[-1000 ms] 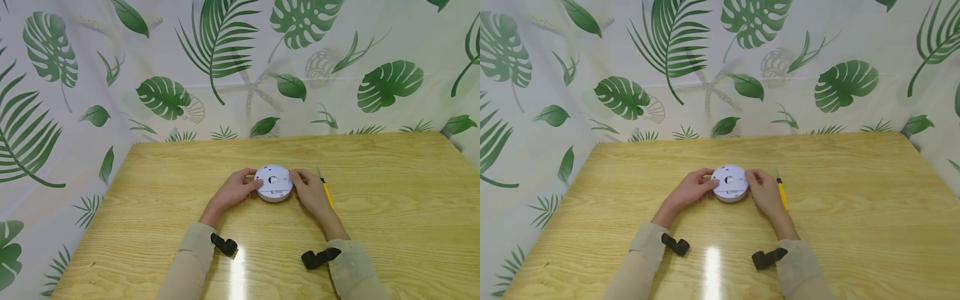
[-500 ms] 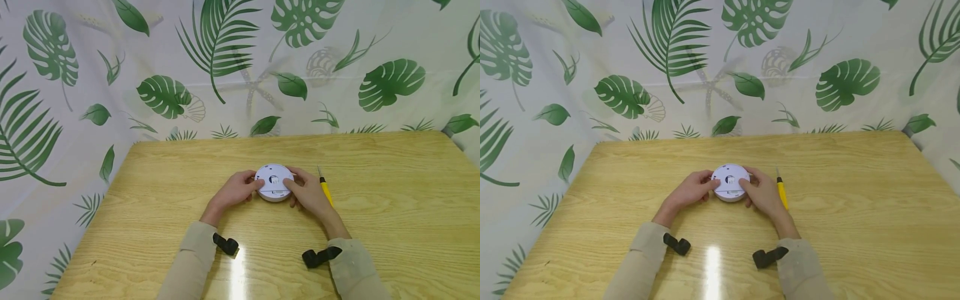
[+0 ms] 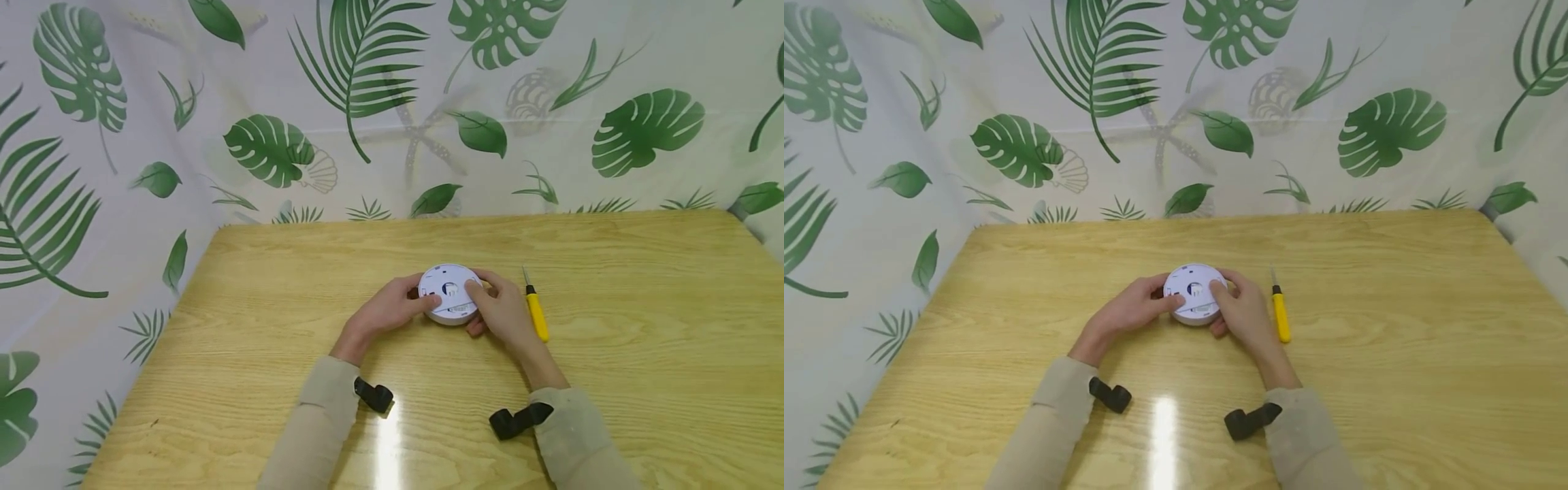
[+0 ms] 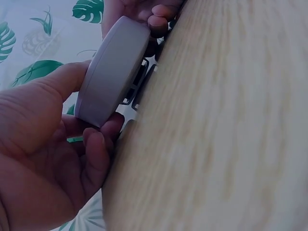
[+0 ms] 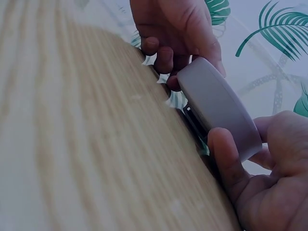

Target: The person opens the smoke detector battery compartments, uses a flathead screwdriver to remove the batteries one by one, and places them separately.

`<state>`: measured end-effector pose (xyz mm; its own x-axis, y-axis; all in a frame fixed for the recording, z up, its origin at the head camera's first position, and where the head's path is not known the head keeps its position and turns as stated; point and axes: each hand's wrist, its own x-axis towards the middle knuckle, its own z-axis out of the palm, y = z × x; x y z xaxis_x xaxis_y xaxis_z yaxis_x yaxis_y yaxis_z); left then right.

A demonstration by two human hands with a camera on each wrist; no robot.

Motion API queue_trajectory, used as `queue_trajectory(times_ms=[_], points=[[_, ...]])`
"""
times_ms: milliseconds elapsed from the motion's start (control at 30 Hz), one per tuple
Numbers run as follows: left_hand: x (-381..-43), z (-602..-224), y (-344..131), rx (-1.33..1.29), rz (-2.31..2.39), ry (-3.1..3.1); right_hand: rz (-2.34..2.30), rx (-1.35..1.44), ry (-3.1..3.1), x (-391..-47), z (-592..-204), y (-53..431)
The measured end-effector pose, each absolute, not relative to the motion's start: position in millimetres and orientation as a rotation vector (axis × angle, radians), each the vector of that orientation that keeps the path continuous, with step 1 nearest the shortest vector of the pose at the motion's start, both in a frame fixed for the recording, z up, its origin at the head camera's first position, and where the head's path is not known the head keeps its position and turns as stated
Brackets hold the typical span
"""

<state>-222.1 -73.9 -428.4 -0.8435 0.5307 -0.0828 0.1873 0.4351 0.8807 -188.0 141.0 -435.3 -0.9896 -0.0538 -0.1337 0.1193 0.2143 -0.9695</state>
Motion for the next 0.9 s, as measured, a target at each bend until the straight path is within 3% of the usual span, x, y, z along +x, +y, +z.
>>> queue_trajectory(times_ms=[633, 900], points=[[-218.2, -426.1, -74.6, 0.561, 1.122, 2.453, -1.857, 0.113, 2.368, -188.3, -437.4, 141.8], [-216.2, -422.9, -72.1, 0.571, 1.076, 2.488, -1.489, 0.079, 2.658, -187.7, -426.7, 145.5]])
